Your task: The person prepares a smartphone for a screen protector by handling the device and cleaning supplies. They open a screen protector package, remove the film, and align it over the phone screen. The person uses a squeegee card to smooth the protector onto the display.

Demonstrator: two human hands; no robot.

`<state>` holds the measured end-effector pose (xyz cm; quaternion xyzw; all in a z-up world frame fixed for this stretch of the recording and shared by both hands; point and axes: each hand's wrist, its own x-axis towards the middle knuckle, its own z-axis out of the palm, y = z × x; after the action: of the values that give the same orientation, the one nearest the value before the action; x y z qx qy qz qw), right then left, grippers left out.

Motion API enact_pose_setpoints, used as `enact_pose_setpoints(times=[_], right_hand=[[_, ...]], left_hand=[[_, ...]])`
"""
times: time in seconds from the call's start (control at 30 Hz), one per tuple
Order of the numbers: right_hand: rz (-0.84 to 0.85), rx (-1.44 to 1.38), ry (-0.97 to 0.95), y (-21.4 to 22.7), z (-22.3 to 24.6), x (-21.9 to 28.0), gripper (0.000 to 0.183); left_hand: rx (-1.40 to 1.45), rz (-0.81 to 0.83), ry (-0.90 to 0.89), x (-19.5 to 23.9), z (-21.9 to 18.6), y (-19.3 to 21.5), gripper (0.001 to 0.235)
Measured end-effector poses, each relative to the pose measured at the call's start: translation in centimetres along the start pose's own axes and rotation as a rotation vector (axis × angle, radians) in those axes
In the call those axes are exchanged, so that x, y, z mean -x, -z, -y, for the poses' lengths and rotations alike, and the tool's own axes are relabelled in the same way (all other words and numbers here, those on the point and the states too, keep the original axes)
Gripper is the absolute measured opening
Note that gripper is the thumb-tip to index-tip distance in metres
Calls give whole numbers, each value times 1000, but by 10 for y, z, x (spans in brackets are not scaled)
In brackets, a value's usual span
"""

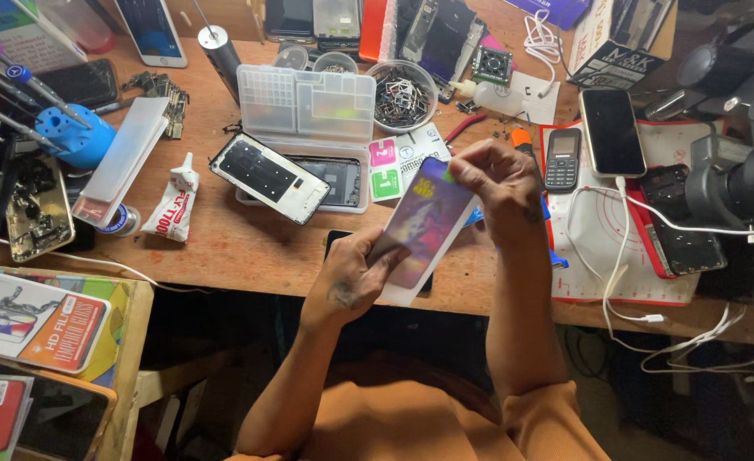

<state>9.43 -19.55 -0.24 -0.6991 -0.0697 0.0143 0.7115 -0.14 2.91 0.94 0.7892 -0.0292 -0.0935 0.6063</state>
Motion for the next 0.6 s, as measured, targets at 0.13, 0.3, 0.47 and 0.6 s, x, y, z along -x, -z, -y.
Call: enact_pose_setpoints(times=[0.13,0.3,0.47,0.6], right_hand=[[-90,-276,37,0,0,-10,12],[26,-489,-9,-6,-11,-5,17],[-152,-484,16,5,-27,-3,16],[-333,-557,272,38,-14,-11,12]], left_hand=[[19,19,21,2,4,-3,20],[50,1,28,0,8,-3,22],[68,51,74,-1,13,-4,22],[-12,77,135,-4,21,-2,27]])
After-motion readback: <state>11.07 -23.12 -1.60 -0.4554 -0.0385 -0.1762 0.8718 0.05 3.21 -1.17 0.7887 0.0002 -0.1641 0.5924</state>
